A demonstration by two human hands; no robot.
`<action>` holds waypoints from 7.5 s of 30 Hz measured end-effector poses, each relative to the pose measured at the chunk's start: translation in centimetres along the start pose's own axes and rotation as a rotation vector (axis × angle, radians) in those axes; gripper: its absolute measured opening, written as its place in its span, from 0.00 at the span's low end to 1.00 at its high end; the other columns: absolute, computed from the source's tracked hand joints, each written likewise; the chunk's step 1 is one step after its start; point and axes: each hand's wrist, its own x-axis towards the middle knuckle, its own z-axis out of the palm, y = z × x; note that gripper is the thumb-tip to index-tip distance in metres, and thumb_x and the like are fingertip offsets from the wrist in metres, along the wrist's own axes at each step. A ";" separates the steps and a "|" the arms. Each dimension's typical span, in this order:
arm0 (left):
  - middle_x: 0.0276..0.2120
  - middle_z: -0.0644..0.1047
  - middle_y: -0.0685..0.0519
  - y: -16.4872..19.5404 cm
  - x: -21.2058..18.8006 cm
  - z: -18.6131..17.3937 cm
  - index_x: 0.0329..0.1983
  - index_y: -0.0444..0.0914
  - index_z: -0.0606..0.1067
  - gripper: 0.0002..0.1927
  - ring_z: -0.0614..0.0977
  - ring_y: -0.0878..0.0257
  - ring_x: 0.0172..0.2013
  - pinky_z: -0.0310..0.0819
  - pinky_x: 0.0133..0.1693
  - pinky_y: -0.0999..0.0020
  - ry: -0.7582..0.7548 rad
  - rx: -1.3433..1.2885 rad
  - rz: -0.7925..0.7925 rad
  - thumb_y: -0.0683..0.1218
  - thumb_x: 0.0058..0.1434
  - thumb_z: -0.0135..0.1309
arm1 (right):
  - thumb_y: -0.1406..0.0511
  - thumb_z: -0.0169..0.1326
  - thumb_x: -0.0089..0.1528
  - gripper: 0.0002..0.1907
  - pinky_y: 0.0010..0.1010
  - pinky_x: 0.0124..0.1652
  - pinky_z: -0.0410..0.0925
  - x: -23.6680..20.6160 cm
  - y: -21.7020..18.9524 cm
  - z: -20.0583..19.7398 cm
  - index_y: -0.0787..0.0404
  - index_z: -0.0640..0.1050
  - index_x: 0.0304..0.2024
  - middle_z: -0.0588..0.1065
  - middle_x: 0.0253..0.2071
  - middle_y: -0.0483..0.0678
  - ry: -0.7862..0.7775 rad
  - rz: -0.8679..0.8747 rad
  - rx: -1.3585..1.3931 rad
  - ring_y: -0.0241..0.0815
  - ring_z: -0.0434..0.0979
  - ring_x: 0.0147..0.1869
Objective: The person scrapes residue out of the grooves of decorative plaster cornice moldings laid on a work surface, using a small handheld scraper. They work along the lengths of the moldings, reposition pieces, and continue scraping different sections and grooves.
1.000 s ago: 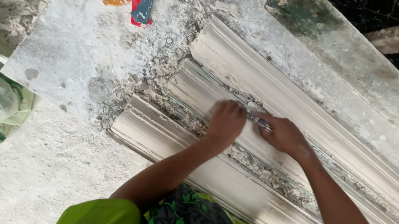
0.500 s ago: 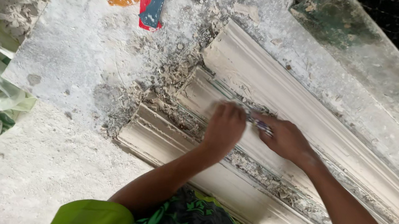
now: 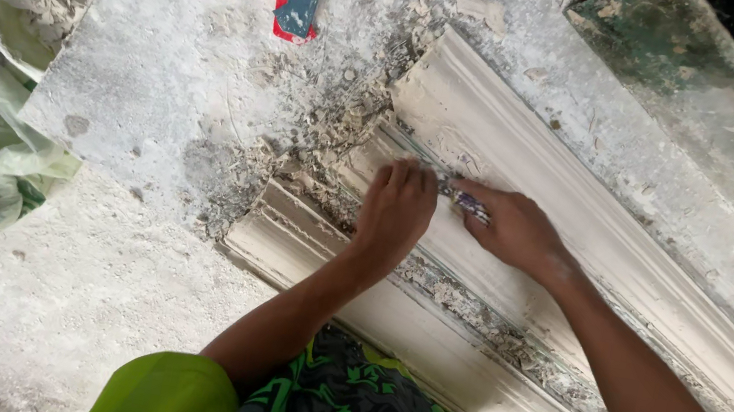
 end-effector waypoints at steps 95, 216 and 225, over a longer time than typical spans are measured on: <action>0.54 0.77 0.53 0.7 10.4 -4.7 0.67 0.46 0.66 0.24 0.83 0.53 0.44 0.80 0.37 0.57 -0.547 0.075 1.215 0.42 0.68 0.46 | 0.59 0.42 0.71 0.24 0.62 0.73 0.48 -20.6 8.3 31.4 0.60 0.74 0.66 0.69 0.70 0.57 1.147 0.923 -0.051 0.62 0.60 0.79; 0.44 0.80 0.49 117.4 -8.2 18.2 0.63 0.44 0.71 0.21 0.82 0.59 0.20 0.72 0.14 0.65 -0.245 0.100 1.536 0.43 0.67 0.49 | 0.55 0.45 0.68 0.30 0.61 0.74 0.43 -81.8 69.2 43.2 0.65 0.64 0.68 0.60 0.73 0.62 1.300 0.881 0.184 0.61 0.53 0.80; 0.52 0.78 0.50 128.4 -11.2 20.5 0.59 0.43 0.71 0.18 0.81 0.59 0.22 0.74 0.20 0.60 -0.374 0.060 1.493 0.42 0.66 0.48 | 0.63 0.52 0.64 0.28 0.58 0.75 0.47 -96.9 78.1 46.1 0.66 0.66 0.66 0.60 0.73 0.61 1.246 0.745 0.274 0.62 0.50 0.80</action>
